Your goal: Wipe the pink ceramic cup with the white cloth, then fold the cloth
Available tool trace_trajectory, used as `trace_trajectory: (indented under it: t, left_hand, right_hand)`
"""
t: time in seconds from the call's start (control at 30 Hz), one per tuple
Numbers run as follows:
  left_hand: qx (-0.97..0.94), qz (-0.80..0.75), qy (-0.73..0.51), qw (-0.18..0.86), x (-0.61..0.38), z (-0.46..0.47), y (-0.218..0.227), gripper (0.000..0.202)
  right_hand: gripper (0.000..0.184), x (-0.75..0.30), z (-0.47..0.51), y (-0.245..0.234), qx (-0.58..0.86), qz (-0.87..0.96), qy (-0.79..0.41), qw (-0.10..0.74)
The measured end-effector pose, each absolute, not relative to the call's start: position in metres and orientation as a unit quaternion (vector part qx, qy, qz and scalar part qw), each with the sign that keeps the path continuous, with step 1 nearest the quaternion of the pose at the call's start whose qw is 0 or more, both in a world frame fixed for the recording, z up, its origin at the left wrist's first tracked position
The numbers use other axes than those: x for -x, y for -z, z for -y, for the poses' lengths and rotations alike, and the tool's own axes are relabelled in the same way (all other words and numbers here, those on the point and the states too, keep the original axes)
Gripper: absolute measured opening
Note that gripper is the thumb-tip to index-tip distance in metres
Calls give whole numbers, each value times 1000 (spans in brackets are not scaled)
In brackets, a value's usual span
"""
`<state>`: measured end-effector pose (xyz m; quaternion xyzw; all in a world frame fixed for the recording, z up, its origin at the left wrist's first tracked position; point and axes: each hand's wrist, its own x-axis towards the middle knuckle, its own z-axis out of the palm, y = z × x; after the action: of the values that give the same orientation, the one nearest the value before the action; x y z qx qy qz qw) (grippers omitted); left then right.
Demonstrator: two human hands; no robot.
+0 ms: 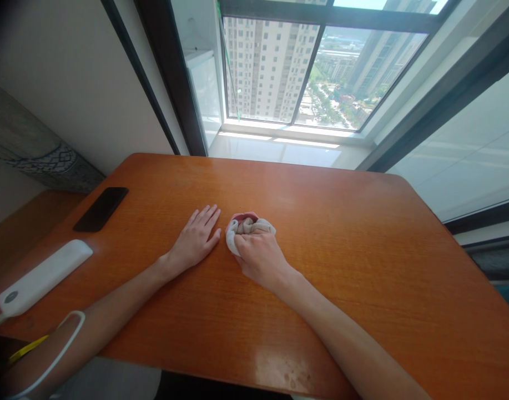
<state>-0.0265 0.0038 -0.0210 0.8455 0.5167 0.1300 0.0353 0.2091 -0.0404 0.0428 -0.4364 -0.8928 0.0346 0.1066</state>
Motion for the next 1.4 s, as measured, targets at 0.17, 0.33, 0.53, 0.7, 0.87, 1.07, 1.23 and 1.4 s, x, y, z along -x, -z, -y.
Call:
trace_trajectory:
  t: [0.17,0.33,0.53,0.7,0.87,1.07,1.23,1.4]
  left_hand:
    - [-843,-516,-138,56,26,-3,18,62]
    - [-860,-452,-218,89,28,2,10,63]
    - [-907,-353,-225,51,27,10,6,93]
    - [-933,-320,-161,33,27,16,5,69]
    - [-921,-353,-163,38,30,17,2,67]
    - [-899,-369,-223,78,29,19,3,83]
    - [-852,-258,-429,150,23,16,13,94]
    - [-777,-248,-469,338,19,10,20,78]
  right_hand:
    - [19,-214,39,-40,465,869,-67,156]
    - [34,-228,29,-43,529,703,-339,333]
    - [50,-215,29,-29,411,392,-674,472]
    - [53,-200,42,-14,367,343,-741,446]
    - [49,-203,43,-9,368,385,-738,415]
    - [42,-204,41,-14,329,314,-780,430]
    - [30,-203,42,-13,292,232,-820,435]
    - [30,-202,41,-9,271,204,-847,409]
